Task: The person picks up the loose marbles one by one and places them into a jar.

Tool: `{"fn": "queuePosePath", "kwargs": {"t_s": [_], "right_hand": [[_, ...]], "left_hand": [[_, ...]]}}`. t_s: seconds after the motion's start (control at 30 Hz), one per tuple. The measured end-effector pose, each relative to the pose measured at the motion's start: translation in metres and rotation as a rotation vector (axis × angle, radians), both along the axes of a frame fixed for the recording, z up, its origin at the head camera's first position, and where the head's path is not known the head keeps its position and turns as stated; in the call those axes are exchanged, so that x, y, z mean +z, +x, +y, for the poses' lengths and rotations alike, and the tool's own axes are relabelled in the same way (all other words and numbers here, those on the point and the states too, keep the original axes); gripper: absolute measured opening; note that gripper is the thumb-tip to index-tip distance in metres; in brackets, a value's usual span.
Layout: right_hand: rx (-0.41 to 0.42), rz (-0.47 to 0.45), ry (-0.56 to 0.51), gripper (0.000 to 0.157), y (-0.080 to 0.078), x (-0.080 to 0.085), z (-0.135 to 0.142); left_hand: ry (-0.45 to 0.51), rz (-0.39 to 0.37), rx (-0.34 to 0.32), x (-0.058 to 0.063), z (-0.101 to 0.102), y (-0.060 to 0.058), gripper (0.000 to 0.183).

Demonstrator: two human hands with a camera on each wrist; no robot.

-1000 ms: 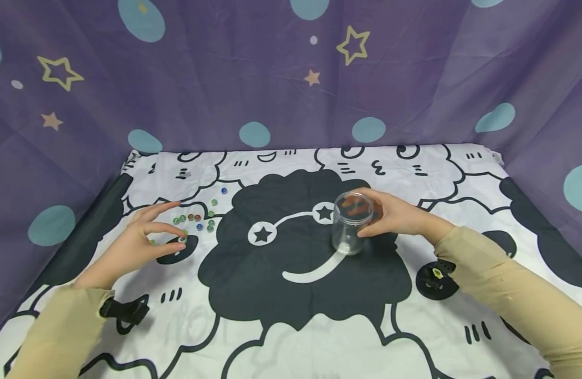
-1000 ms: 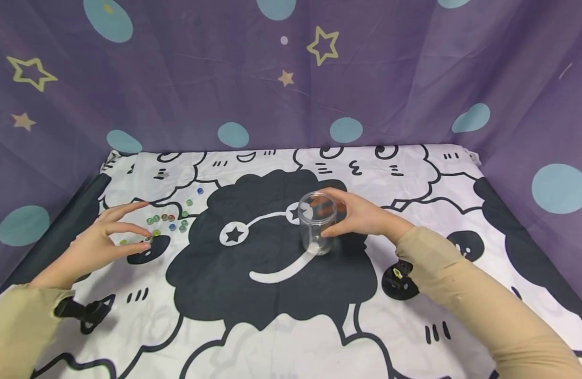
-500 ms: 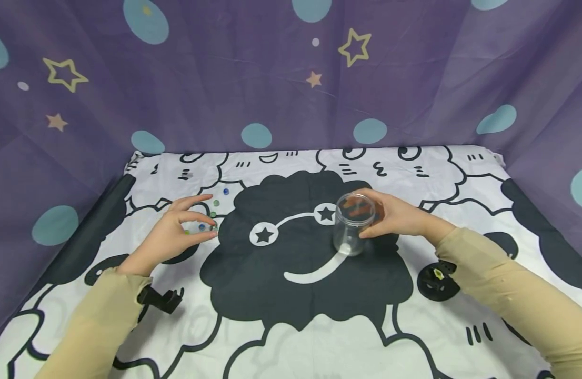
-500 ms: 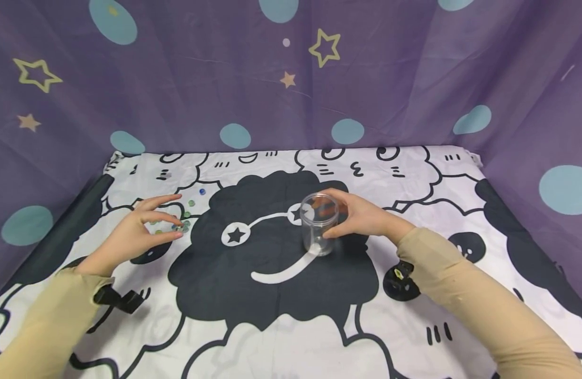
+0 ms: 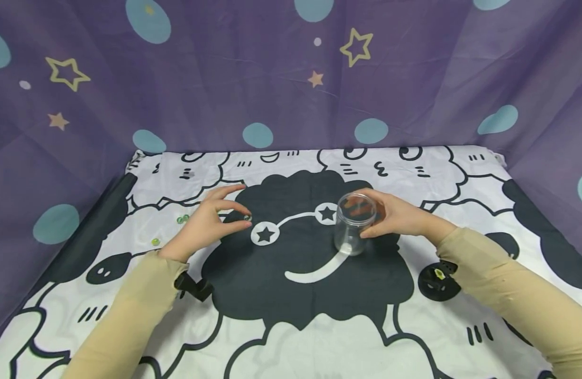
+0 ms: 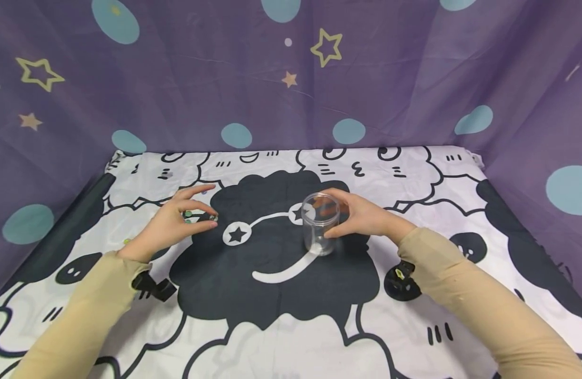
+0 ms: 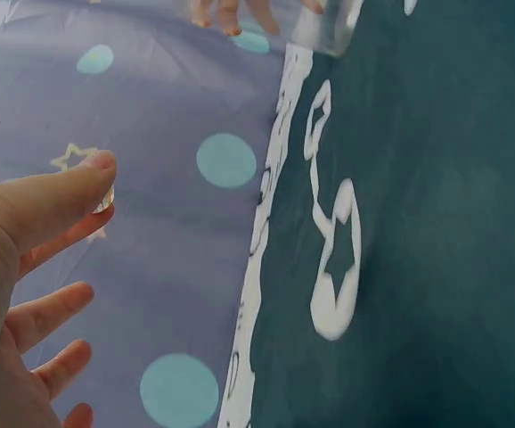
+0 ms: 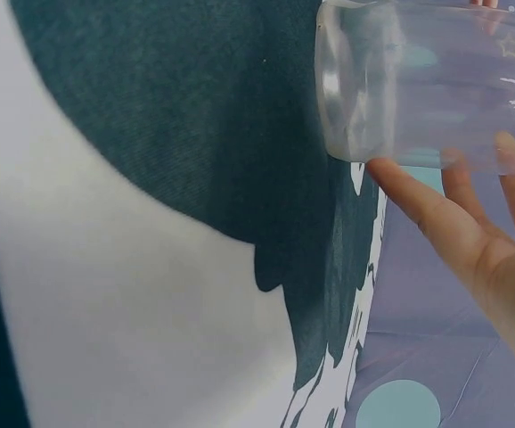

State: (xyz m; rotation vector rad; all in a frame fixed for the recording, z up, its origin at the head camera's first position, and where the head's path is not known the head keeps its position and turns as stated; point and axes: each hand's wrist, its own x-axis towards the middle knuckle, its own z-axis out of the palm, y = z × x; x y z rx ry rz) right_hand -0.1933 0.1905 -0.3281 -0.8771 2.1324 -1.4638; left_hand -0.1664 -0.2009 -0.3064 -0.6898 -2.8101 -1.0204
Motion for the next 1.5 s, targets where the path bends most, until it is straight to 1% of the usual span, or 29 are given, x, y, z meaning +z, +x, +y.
{"fn": "queuePosePath", "kwargs": {"t_s": [0.27, 0.4, 0.57, 0.77, 0.93, 1.1, 1.23, 1.37, 1.5], "right_hand": [[-0.008, 0.010, 0.005, 0.074, 0.000, -0.001, 0.000], [-0.007, 0.016, 0.006, 0.073, 0.000, -0.001, -0.001], [-0.010, 0.019, 0.012, 0.073, 0.000, -0.001, -0.001], [-0.013, 0.017, 0.014, 0.073, 0.000, -0.001, 0.000], [-0.016, 0.012, 0.013, 0.073, -0.001, -0.001, -0.001], [-0.016, 0.009, 0.019, 0.073, -0.001, 0.001, -0.002], [-0.011, 0.005, 0.021, 0.074, -0.001, 0.000, -0.001], [-0.006, -0.004, 0.023, 0.074, 0.000, 0.000, -0.001], [-0.010, -0.008, 0.042, 0.075, 0.000, 0.001, 0.000]], "left_hand": [[0.025, 0.044, -0.034, 0.005, 0.029, -0.007, 0.017], [0.048, 0.057, -0.064, 0.007, 0.042, -0.009, 0.017], [0.082, 0.050, -0.096, 0.011, 0.058, -0.012, 0.016], [0.109, 0.046, -0.138, 0.019, 0.080, -0.015, 0.015], [0.109, 0.069, -0.173, 0.024, 0.099, -0.018, 0.015], [0.105, 0.072, -0.186, 0.025, 0.119, -0.018, 0.017], [0.089, 0.082, -0.213, 0.025, 0.135, -0.019, 0.018], [0.070, 0.094, -0.240, 0.024, 0.147, -0.020, 0.018], [0.055, 0.085, -0.253, 0.024, 0.156, -0.021, 0.017]]}}
